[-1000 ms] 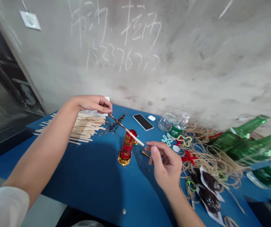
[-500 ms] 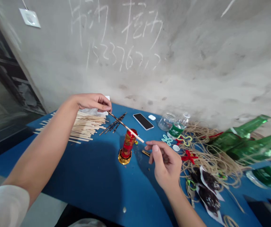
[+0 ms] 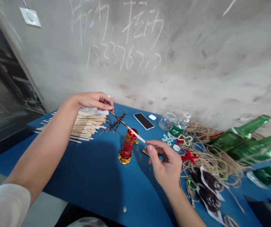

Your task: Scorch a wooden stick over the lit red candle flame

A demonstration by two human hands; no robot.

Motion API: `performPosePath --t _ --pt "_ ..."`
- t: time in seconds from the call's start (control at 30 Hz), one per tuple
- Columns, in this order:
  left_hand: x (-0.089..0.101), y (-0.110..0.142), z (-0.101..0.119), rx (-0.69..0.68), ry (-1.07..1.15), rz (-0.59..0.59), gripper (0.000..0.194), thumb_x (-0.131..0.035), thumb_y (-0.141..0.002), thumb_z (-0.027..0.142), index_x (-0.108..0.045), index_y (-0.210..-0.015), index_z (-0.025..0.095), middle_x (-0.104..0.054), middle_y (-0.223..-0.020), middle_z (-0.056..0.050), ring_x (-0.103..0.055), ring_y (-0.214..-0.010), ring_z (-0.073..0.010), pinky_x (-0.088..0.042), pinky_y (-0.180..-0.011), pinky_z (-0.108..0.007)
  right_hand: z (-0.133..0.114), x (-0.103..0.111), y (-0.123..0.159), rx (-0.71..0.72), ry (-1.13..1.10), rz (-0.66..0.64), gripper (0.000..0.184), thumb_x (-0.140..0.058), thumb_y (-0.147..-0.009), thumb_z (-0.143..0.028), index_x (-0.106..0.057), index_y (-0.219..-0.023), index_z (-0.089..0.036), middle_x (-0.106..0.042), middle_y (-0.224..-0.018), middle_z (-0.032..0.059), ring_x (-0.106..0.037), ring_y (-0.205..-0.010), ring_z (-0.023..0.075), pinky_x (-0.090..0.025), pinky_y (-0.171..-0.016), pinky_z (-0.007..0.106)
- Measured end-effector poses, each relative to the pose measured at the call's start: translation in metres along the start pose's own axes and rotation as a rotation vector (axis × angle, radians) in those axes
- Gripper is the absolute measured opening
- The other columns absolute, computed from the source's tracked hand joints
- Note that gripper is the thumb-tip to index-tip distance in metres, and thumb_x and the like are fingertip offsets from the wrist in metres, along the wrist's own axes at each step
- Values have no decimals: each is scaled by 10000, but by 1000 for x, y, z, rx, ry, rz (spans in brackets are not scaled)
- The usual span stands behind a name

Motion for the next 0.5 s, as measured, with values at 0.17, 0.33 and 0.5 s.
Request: performPosePath --t 0.17,0.33,0.5 --pt "-2 2 10 -11 -17 16 323 -827 -931 503 -859 -1092 225 -807 -1014 -74 -567 -732 -140 -425 -703 -284 -1 0 1 -13 -9 17 115 -869 -973 -295 -859 -1078 -248 -798 -747 3 -660 -461 121 -539 -440 240" --pt "-4 15 56 -22 -131 41 358 -753 -992 519 -857 -1215 260 -816 -1076 -66 -635 -807 -164 -461 -733 -281 -12 13 -8 -22 -85 110 78 -854 -983 -280 -856 -1052 -243 -753 -705 -3 -615 -434 108 -501 -417 241" --pt "-27 72 129 -19 -276 4 342 -749 -1007 528 -857 -1239 300 -744 -911 -30 -682 -868 -203 -480 -731 -254 -23 63 -14 43 -286 181 195 -979 -816 -354 -824 -858 -243 -763 -793 50 -563 -399 126 -379 -311 276"
Point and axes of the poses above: each hand's wrist, its own y-axis away from the middle knuckle, its own x-axis out of the back of the hand, z = x × y, the point moved 5 cm from there along -y, towards the middle knuckle
